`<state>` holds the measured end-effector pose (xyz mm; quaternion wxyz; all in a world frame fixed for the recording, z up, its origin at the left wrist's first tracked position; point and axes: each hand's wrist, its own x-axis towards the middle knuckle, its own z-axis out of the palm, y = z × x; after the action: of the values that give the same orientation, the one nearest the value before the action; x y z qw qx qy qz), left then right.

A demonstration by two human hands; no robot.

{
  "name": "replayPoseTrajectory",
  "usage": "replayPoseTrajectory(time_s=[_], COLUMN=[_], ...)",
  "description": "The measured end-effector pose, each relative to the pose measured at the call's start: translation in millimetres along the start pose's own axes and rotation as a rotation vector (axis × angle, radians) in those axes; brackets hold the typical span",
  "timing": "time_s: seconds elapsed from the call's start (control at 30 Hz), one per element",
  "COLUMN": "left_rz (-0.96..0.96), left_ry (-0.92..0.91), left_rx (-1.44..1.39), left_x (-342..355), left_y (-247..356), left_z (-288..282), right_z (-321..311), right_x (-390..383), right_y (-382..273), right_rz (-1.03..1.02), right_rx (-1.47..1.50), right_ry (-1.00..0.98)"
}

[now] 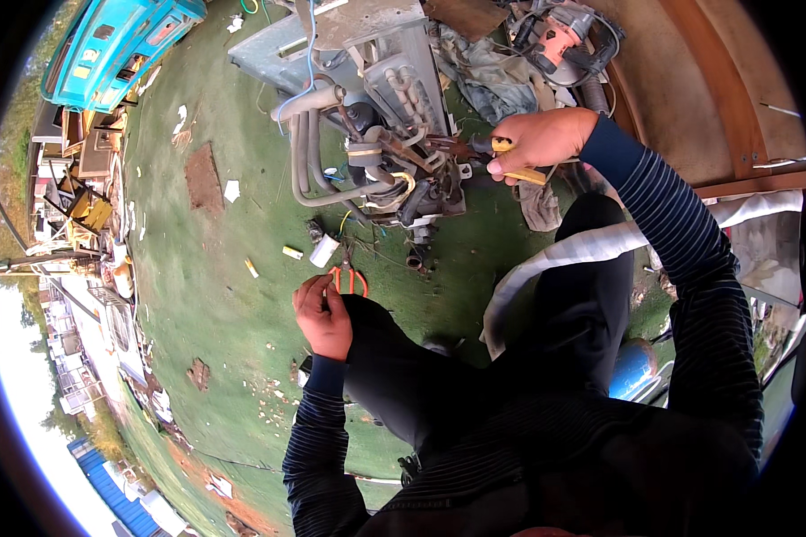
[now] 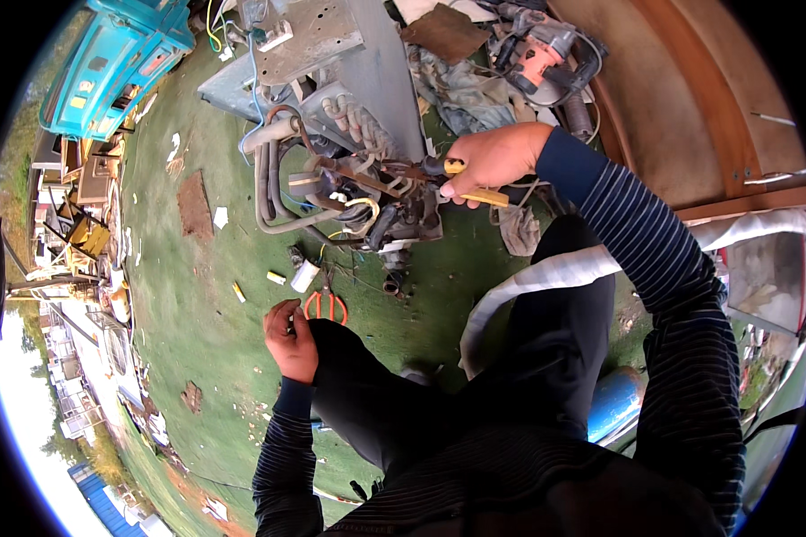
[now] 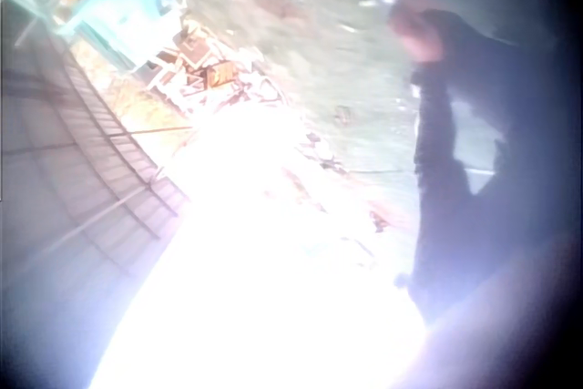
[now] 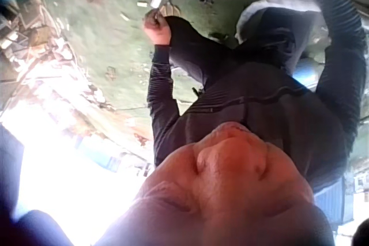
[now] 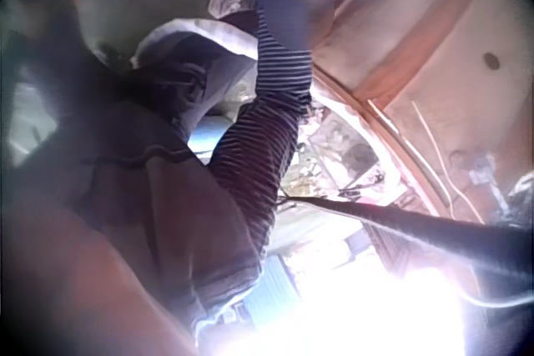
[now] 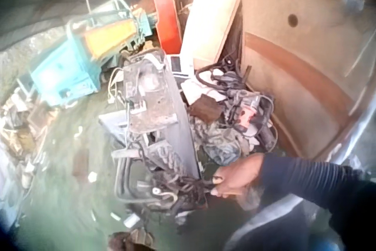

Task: The person uses a lighter to heat and remove a plastic tube from a disassembled appliance, then uses pliers to pull and adjust wires and components within the unit. The person works on the appliance while squatting on the floor.

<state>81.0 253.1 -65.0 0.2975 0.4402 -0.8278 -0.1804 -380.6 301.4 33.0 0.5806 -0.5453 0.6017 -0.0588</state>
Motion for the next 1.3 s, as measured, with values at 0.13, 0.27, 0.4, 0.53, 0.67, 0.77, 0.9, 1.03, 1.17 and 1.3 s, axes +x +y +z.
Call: replayPoseTrajectory(time_s=[0.13, 0.27, 0.4, 0.53, 0.67, 0.77, 0.9, 1.03, 1.17, 1.3], left_rz=[-0.060, -0.168, -0.031, -0.063, -0.074, -0.063, -0.139, -0.072, -0.066, -0.073], left_ry=[-0.006, -0.026, 0.001, -0.007, -0.003, 0.002, -0.008, 0.012, 0.004, -0.014], left_rx=[-0.040, -0.073, -0.051, -0.089, -0.084, -0.072, -0.119, -0.068, -0.066, -0.060], left_x=[-6.4, -7.7, -6.0, -6.2, -4.1, -4.7, -4.7, -6.3, -3.8, -2.2], left_y=[-4.6, -3.0, -4.0, 1.0, 1.8, 1.6, 5.1, 1.3, -4.1, -2.2], left_z=[-5.9, -13.4, -9.2, -6.0, -7.5, -11.0, -13.2, -13.5, -7.6, -5.1], right_z=[-6.3, 8.0, 24.8, 52.1, 60.9, 64.8, 73.0, 77.5, 84.6, 76.1], right_x=[-7.3, -6.0, -12.8, -2.1, 13.9, 20.5, 26.0, 26.8, 26.8, 18.8], right_y=[-8.5, -12.2, 8.6, 24.0, 21.0, 21.2, 22.4, 12.0, 9.2, 20.5], right_rz=[0.072, 0.042, 0.171, 0.068, -0.011, -0.002, 0.055, 0.093, 0.099, 0.035], right_rx=[-0.399, -0.283, 0.536, 0.806, 0.919, 1.072, 1.055, 0.758, 0.589, 0.602], right_ry=[0.195, 0.210, -0.010, -0.212, -0.176, -0.242, -0.134, 0.050, 0.166, 0.077])
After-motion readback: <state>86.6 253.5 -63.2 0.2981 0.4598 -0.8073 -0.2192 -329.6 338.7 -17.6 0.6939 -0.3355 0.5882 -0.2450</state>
